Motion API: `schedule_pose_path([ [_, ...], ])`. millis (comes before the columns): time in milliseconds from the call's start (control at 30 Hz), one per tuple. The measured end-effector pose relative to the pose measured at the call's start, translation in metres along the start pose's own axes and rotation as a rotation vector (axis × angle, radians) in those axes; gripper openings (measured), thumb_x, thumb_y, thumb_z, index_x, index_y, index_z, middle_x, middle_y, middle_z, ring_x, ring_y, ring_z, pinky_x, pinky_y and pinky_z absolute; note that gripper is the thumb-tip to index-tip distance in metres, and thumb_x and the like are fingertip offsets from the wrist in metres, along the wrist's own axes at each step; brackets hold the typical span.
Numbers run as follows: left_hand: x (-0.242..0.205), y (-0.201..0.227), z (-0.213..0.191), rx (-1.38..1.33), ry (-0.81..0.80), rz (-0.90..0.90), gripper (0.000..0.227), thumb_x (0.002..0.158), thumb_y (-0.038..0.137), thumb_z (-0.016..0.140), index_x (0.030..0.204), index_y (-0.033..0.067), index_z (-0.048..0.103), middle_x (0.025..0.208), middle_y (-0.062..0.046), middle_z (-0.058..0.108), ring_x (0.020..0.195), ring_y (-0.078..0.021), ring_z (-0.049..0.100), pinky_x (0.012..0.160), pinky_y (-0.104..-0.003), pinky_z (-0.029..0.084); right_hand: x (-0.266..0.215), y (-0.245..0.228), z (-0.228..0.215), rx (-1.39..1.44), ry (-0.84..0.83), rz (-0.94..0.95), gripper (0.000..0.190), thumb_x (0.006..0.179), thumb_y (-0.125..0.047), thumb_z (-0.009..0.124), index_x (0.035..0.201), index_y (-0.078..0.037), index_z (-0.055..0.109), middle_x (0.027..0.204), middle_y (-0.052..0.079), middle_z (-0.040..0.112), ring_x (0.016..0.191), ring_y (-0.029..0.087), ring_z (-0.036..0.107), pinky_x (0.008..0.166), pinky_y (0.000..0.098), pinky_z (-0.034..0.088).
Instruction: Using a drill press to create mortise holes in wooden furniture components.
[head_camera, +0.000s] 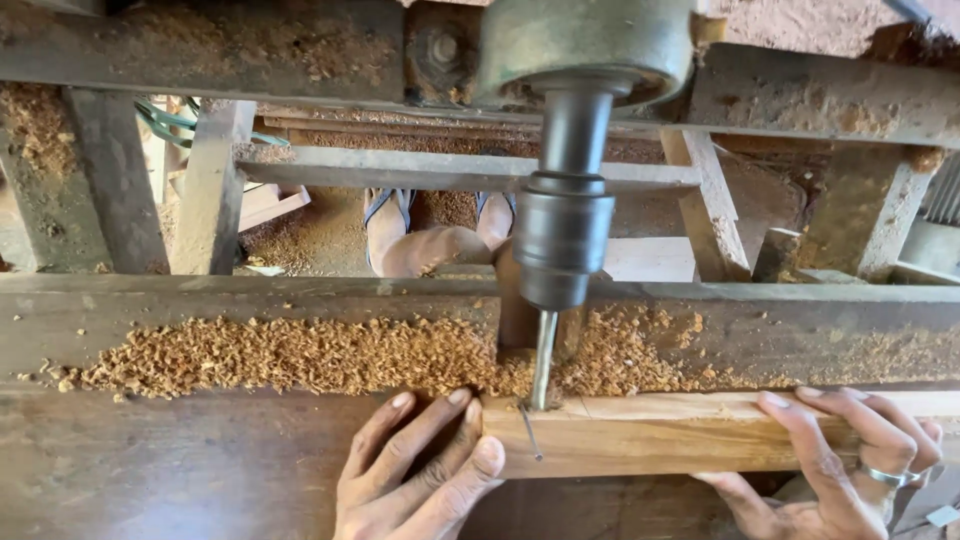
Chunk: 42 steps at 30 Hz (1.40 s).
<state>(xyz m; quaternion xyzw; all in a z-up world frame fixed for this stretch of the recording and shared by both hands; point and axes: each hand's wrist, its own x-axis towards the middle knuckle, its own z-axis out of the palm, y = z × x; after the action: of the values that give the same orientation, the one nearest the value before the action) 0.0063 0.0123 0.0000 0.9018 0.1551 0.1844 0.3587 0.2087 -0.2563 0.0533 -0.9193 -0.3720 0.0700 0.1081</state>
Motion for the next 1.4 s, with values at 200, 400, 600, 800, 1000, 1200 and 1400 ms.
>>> schedule_pose_path([
  [200, -0.006, 0.003, 0.004, 0.062, -0.022, -0.031, 0.035, 0.085, 0.028, 0.081, 0.118, 0.0229, 0.071, 0.1, -0.003, 0.08, 0.112, -0.0208, 0.073, 0.105, -0.046, 0.051, -0.002, -0.003, 0.002, 0.017, 0.062, 0.036, 0.063, 0.079, -0.069, 0.071, 0.121, -0.021, 0.067, 0.12, 0.007, 0.054, 0.123, 0.035, 0.046, 0.117, 0.0626, 0.022],
  [400, -0.002, 0.007, 0.013, 0.046, -0.011, 0.018, 0.037, 0.084, 0.027, 0.085, 0.118, 0.0217, 0.072, 0.098, -0.005, 0.08, 0.114, -0.0219, 0.073, 0.105, -0.045, 0.051, -0.014, 0.039, 0.006, 0.043, 0.053, -0.046, 0.066, 0.078, -0.064, 0.077, 0.124, -0.019, 0.068, 0.121, 0.012, 0.056, 0.121, 0.036, 0.05, 0.108, 0.0558, 0.038],
  [600, 0.004, 0.007, 0.011, 0.017, 0.003, 0.056, 0.039, 0.084, 0.026, 0.087, 0.119, 0.0198, 0.071, 0.102, -0.004, 0.08, 0.116, -0.0231, 0.072, 0.104, -0.047, 0.05, -0.02, 0.043, 0.007, -0.007, 0.044, -0.075, 0.068, 0.081, -0.063, 0.079, 0.13, -0.017, 0.066, 0.123, 0.013, 0.053, 0.118, 0.029, 0.049, 0.104, 0.0505, 0.042],
  [800, -0.002, -0.004, -0.004, 0.061, -0.003, 0.042, 0.04, 0.085, 0.031, 0.085, 0.121, 0.0205, 0.07, 0.104, -0.003, 0.08, 0.116, -0.0216, 0.071, 0.103, -0.046, 0.049, 0.002, 0.002, 0.001, -0.087, -0.014, -0.052, 0.068, 0.072, -0.068, 0.074, 0.116, -0.016, 0.068, 0.113, 0.011, 0.058, 0.118, 0.036, 0.047, 0.105, 0.0572, 0.037],
  [1000, -0.006, -0.012, -0.007, 0.08, -0.012, 0.046, 0.037, 0.086, 0.03, 0.083, 0.12, 0.0215, 0.07, 0.105, -0.003, 0.079, 0.116, -0.0212, 0.071, 0.103, -0.045, 0.049, 0.002, -0.003, 0.006, -0.038, 0.015, -0.062, 0.066, 0.076, -0.07, 0.073, 0.115, -0.016, 0.068, 0.114, 0.008, 0.052, 0.118, 0.033, 0.045, 0.107, 0.0574, 0.033],
  [1200, -0.009, -0.003, -0.004, 0.056, -0.001, -0.045, 0.038, 0.084, 0.031, 0.083, 0.12, 0.0246, 0.071, 0.105, -0.003, 0.08, 0.117, -0.0205, 0.071, 0.107, -0.046, 0.046, 0.006, -0.01, 0.005, 0.022, 0.05, -0.022, 0.066, 0.078, -0.07, 0.071, 0.118, -0.017, 0.067, 0.116, 0.007, 0.053, 0.12, 0.035, 0.046, 0.11, 0.0585, 0.028],
  [1400, -0.004, 0.01, 0.015, 0.011, 0.058, -0.007, 0.037, 0.089, 0.028, 0.083, 0.124, 0.0265, 0.07, 0.106, -0.001, 0.079, 0.119, -0.0184, 0.072, 0.109, -0.045, 0.046, -0.003, 0.006, -0.001, 0.052, 0.078, 0.022, 0.064, 0.083, -0.071, 0.068, 0.122, -0.02, 0.065, 0.12, 0.007, 0.055, 0.13, 0.033, 0.047, 0.12, 0.0605, 0.026],
])
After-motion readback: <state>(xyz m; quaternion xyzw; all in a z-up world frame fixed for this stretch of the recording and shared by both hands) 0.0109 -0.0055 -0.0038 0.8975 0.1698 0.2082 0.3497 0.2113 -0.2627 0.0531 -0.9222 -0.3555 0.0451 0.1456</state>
